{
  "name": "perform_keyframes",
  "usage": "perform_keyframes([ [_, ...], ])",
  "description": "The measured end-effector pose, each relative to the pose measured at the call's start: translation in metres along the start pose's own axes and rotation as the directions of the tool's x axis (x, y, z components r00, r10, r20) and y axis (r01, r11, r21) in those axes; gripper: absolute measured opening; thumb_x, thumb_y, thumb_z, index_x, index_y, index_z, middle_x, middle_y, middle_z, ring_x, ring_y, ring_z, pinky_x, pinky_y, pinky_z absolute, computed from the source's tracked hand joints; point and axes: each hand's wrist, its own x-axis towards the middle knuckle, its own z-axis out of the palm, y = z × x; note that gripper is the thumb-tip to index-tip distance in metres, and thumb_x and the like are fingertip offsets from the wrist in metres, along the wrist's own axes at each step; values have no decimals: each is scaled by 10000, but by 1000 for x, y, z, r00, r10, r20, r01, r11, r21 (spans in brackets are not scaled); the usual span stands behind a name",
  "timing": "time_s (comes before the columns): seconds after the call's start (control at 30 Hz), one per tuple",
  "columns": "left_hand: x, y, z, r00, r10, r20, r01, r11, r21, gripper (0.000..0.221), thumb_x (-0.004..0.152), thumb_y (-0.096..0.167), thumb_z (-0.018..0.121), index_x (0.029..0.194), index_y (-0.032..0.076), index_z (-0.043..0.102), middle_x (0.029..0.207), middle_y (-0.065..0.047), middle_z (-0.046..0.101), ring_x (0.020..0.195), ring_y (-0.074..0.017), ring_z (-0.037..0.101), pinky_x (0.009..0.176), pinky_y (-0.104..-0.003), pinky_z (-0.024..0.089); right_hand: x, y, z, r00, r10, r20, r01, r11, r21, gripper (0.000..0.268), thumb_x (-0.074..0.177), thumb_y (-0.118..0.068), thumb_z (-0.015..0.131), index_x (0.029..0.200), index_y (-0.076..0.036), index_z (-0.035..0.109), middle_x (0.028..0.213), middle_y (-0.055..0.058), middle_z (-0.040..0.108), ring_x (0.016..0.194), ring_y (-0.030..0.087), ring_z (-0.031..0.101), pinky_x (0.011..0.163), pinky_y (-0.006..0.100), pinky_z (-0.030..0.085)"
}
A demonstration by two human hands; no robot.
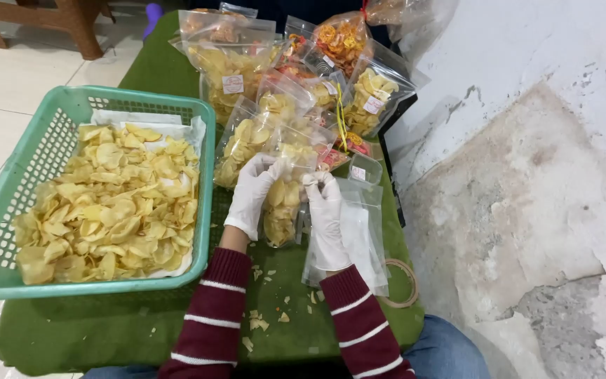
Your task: The person scoops potato chips from a green basket and places them into clear plastic bags. They then seal the bags and set them aside on the table. The process is repeated multiple times throughout the clip.
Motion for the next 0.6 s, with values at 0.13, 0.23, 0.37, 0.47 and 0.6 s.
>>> perform_keyframes([
  [0.13, 15, -25, -15, 998, 63, 12, -63, 997, 36, 235, 820, 354, 741, 903, 142, 685, 843, -53, 686, 855, -124, 579, 821, -294, 487, 6, 7, -2, 997, 69, 20, -70, 996, 59, 55, 932, -207, 608, 918, -159, 631, 729, -45, 566, 652, 33, 439, 613, 191, 396],
  [0.23, 15, -28, -17, 998, 50, 28, -52, 997, 55, 269, 824, 379, 745, 946, 143, 699, 908, -51, 700, 880, -125, 589, 854, -321, 495, 3, 5, -1, 996, 83, 24, -85, 994, 75, 56, 933, -206, 602, 930, -157, 630, 732, -57, 550, 655, 16, 431, 618, 174, 387],
  [0.37, 12, -26, -19, 997, 76, 22, -77, 995, 68, 275, 849, 371, 724, 990, 137, 700, 935, -35, 692, 907, -115, 581, 871, -315, 491, -2, 4, 0, 995, 91, 34, -94, 991, 96, 52, 919, -213, 613, 912, -162, 624, 725, -48, 554, 649, 23, 448, 615, 177, 387],
  [0.47, 7, -21, -18, 995, 95, 30, -97, 993, 66, 255, 854, 359, 717, 963, 130, 696, 890, -21, 681, 871, -116, 581, 842, -304, 493, -7, -3, 0, 993, 110, 36, -114, 987, 113, 59, 917, -220, 619, 916, -161, 626, 741, -44, 557, 663, 26, 455, 632, 179, 401],
  [0.6, 7, -22, -16, 987, 152, 43, -154, 987, 43, 194, 870, 315, 712, 921, 129, 698, 831, 15, 665, 812, -87, 566, 793, -263, 491, -8, 2, -2, 990, 137, 27, -139, 983, 118, 65, 916, -227, 626, 933, -164, 620, 764, -46, 562, 669, 29, 466, 637, 181, 417],
])
